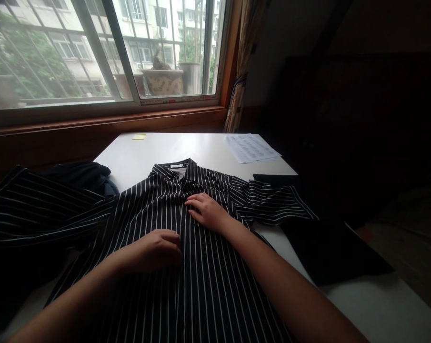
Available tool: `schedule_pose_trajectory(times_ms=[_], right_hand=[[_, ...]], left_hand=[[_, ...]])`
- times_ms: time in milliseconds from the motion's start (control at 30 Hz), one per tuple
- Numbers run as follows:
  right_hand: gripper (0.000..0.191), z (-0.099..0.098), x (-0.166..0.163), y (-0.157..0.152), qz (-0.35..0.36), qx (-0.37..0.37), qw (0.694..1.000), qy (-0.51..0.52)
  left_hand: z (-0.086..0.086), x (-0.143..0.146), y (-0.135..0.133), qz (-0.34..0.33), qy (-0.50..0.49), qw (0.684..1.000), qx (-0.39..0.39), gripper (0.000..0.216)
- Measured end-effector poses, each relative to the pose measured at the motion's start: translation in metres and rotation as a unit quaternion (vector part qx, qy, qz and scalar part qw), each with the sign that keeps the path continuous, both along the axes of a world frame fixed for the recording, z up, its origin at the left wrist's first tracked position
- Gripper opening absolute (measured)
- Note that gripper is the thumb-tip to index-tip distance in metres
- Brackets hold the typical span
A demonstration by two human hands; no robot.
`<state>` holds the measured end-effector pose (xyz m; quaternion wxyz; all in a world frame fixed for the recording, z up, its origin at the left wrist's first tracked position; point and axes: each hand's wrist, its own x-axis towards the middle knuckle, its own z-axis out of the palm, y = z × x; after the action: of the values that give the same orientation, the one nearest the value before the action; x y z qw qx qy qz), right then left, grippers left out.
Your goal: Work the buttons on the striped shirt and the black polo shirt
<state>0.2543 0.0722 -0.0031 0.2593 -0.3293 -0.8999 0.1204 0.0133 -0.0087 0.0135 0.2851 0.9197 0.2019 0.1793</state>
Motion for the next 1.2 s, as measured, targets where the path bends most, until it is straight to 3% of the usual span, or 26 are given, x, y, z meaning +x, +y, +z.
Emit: schedule_pose_trajectory(times_ms=[133, 300, 500, 700, 867, 1200], right_hand=[[0.032, 0.015, 0.012, -0.007, 0.046, -0.013, 0.999, -0.018], [0.014, 0.035, 0.009, -0.045, -0.009, -0.04, 0.999, 0.023], [0.008, 0.02, -0.006, -0.095, 0.034, -0.134, 0.99, 0.007], [0.011, 0.008, 0.001, -0.1, 0.099, -0.107, 0.989, 0.017], [0.017, 0.005, 0.007, -0.096, 0.147, -0.042, 0.988, -0.001], [0.021, 0.009, 0.01, -0.099, 0.152, 0.022, 0.986, -0.069]], left_hand=[[0.0, 0.0, 0.0, -0.005, -0.005, 1.0, 0.0, 0.013], [0.002, -0.002, 0.001, -0.007, -0.005, 1.0, -0.011, 0.012], [0.0, -0.001, 0.002, -0.005, 0.002, 1.0, -0.017, 0.01], [-0.001, -0.003, 0.003, -0.014, -0.009, 0.999, -0.032, 0.012], [0.001, -0.003, 0.005, -0.013, -0.012, 0.998, -0.053, 0.012], [0.001, 0.001, 0.008, -0.01, 0.012, 0.999, -0.05, 0.016]])
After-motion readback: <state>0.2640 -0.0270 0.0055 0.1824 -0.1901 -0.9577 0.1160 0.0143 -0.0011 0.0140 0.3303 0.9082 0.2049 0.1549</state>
